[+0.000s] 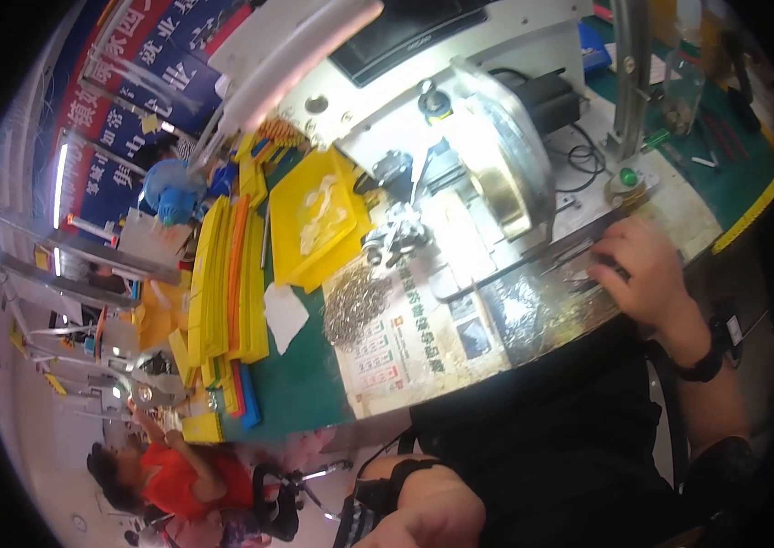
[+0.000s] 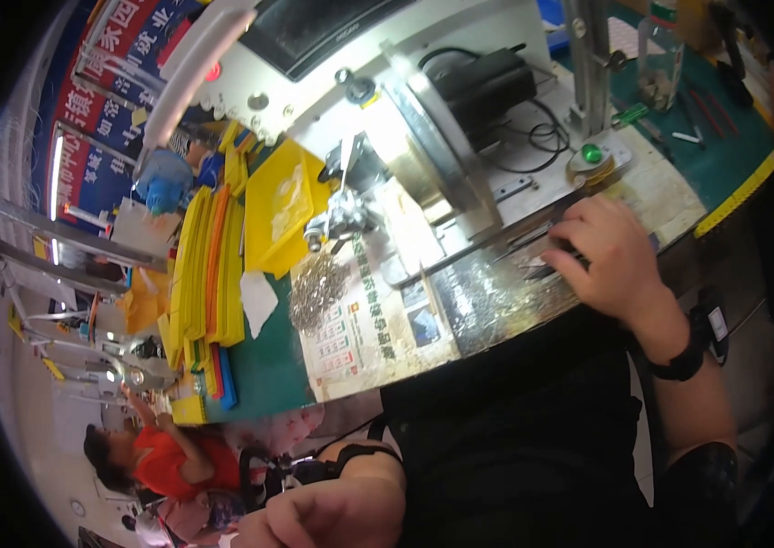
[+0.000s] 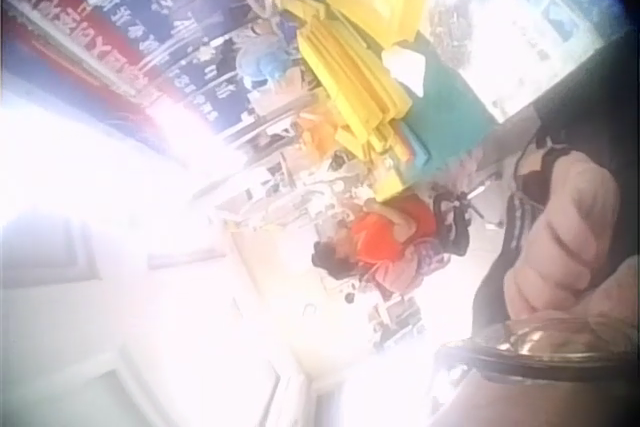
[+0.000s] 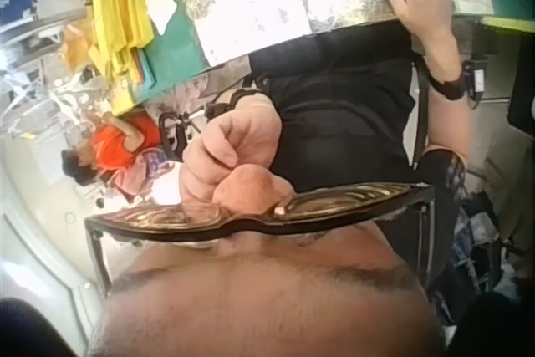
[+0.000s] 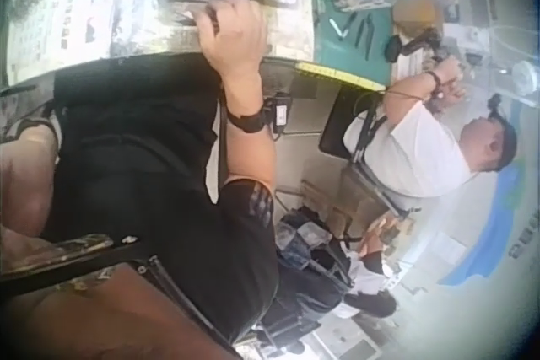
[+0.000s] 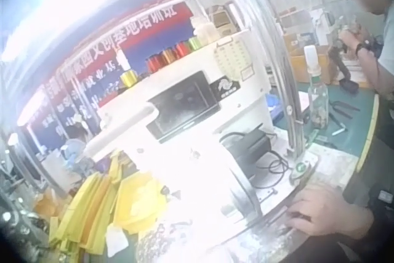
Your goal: Assembling and gluing small components using tweezers at a fabrication workbench.
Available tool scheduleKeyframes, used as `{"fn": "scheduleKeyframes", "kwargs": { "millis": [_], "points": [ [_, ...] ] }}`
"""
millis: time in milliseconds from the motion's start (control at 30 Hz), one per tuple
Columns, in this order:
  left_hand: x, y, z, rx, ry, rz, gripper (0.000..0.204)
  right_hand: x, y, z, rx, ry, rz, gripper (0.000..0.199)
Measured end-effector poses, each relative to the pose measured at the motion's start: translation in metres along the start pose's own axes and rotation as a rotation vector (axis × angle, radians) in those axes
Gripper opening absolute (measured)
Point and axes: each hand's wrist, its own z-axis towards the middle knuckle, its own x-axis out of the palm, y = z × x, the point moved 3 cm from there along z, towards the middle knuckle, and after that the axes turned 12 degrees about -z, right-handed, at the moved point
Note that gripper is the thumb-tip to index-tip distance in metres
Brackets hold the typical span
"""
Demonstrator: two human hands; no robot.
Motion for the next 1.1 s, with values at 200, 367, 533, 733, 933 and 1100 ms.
{"fn": "scheduleKeyframes", "kwargs": {
  "millis": [200, 367, 533, 733, 933, 1100],
  "points": [
    [0.002, 0.020, 0.008, 0.232, 0.023, -0.010, 0.016, 0.002, 0.001, 0.000, -0.014, 0.008, 0.011, 0.021],
    [-0.004, 0.023, -0.004, 0.458, -0.038, -0.090, 0.014, 0.002, -0.001, 0.000, -0.021, 0.008, -0.010, 0.022],
    [-0.004, 0.000, 0.001, -0.027, -0.040, 0.041, 0.018, 0.000, 0.000, 0.001, -0.042, -0.043, -0.016, 0.024],
    [0.014, -0.004, -0.012, -0.324, -0.275, 0.129, 0.036, -0.002, -0.001, 0.001, -0.022, -0.024, -0.017, 0.025],
    [0.018, 0.002, -0.010, -0.431, -0.309, 0.044, 0.037, -0.002, -0.002, -0.001, -0.031, -0.040, -0.004, 0.025],
    [0.026, 0.001, -0.009, -0.487, -0.348, -0.018, 0.038, -0.003, -0.002, -0.002, -0.023, -0.032, -0.023, 0.025]
  ]
}}
